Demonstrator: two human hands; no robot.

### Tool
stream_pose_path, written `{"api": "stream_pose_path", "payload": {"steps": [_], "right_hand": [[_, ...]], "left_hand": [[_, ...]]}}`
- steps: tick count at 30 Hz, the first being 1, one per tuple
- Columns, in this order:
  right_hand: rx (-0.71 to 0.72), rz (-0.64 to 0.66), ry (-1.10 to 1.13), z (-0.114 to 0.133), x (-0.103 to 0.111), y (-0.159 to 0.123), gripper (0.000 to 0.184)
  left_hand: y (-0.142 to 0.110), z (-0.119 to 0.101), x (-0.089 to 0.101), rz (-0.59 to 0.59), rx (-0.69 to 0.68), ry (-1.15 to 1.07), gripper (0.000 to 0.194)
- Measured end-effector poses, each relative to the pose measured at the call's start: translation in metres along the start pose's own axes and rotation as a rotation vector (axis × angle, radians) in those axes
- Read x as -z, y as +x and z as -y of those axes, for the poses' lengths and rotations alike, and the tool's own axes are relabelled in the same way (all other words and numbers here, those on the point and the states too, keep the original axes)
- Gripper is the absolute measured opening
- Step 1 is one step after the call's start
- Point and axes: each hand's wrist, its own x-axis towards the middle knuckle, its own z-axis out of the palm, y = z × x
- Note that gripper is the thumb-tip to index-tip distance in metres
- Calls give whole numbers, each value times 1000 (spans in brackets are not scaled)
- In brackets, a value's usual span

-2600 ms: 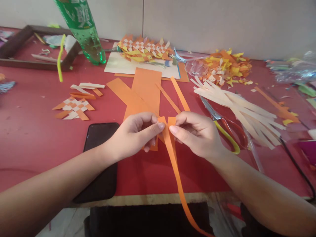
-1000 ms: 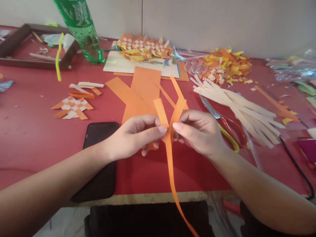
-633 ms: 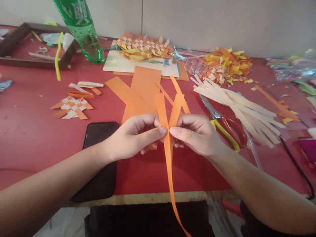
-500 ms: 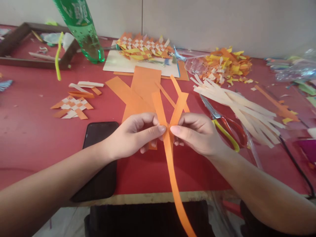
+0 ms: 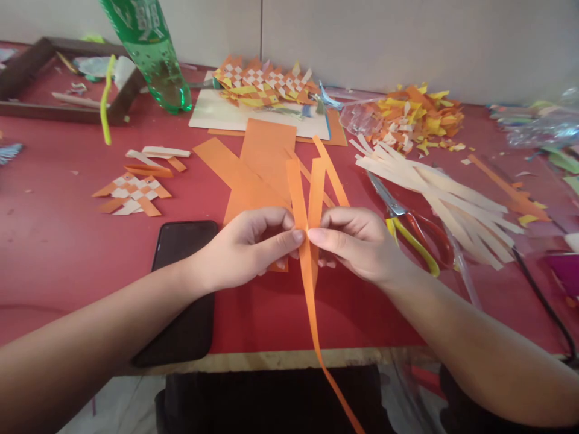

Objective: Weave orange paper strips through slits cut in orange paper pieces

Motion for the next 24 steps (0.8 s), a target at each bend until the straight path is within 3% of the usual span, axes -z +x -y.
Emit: {"api": "stream_pose_path", "payload": {"steps": [6,12,17,19,24], "right_hand": [[56,-48,-108,1,-1,-1,27],[68,-106,-63,-1,0,-1,28],[50,-137,-29,-1,0,2,29],[34,-124,2,0,-1,2,28],[-13,8,70,2,-2,0,28]], "left_hand": [[2,2,0,-35,-29,-41,20],[1,0,0,-77,-29,-100,22],[0,-3,-2,58,-13,-143,25],[-1,-3,-2,105,-12,-141,23],[0,-2,-2,48,-29,-86,22]]}}
